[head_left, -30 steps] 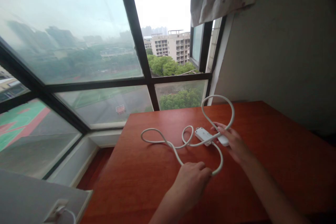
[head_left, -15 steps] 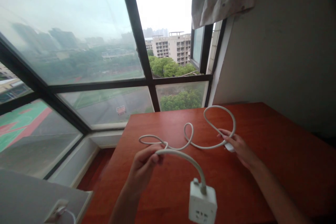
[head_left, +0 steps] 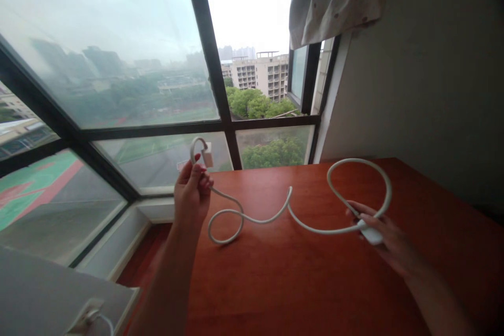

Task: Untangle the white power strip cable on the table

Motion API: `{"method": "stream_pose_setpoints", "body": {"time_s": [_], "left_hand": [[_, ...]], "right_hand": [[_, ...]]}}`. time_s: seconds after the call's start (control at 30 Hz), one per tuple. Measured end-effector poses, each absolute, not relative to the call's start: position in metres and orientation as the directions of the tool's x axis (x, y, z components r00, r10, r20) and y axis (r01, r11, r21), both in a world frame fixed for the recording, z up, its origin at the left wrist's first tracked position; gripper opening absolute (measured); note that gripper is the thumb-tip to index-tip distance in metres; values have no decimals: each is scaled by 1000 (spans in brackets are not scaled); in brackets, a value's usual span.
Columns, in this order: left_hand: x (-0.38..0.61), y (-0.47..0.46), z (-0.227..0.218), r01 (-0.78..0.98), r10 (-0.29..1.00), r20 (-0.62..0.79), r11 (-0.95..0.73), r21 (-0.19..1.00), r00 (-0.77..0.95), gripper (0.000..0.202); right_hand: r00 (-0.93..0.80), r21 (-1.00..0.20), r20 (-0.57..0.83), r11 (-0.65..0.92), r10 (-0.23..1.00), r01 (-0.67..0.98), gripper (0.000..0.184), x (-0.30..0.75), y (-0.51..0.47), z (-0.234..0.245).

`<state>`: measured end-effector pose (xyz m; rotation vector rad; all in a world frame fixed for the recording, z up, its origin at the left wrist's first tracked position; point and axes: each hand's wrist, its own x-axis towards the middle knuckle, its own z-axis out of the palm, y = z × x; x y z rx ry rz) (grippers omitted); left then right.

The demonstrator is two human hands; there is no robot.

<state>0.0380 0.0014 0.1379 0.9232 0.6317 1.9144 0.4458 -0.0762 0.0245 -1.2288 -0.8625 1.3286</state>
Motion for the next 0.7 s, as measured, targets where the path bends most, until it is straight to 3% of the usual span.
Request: {"method": "stream_pose_setpoints", "body": {"time_s": [0.2, 0.33, 0.7], "left_hand": [[21, 18, 123, -412, 862, 364, -493, 767, -353, 31], [18, 19, 113, -444, 889, 328, -446, 777, -318, 25], [60, 28, 88, -488, 967, 145, -233, 841, -211, 35]], "right_hand": [[263, -946, -178, -91, 948, -312, 43, 465, -75, 33], [303, -932, -188, -72, 934, -356, 38, 472, -67, 24], [263, -931, -242, -147, 934, -334, 33, 461, -53, -9]]}}
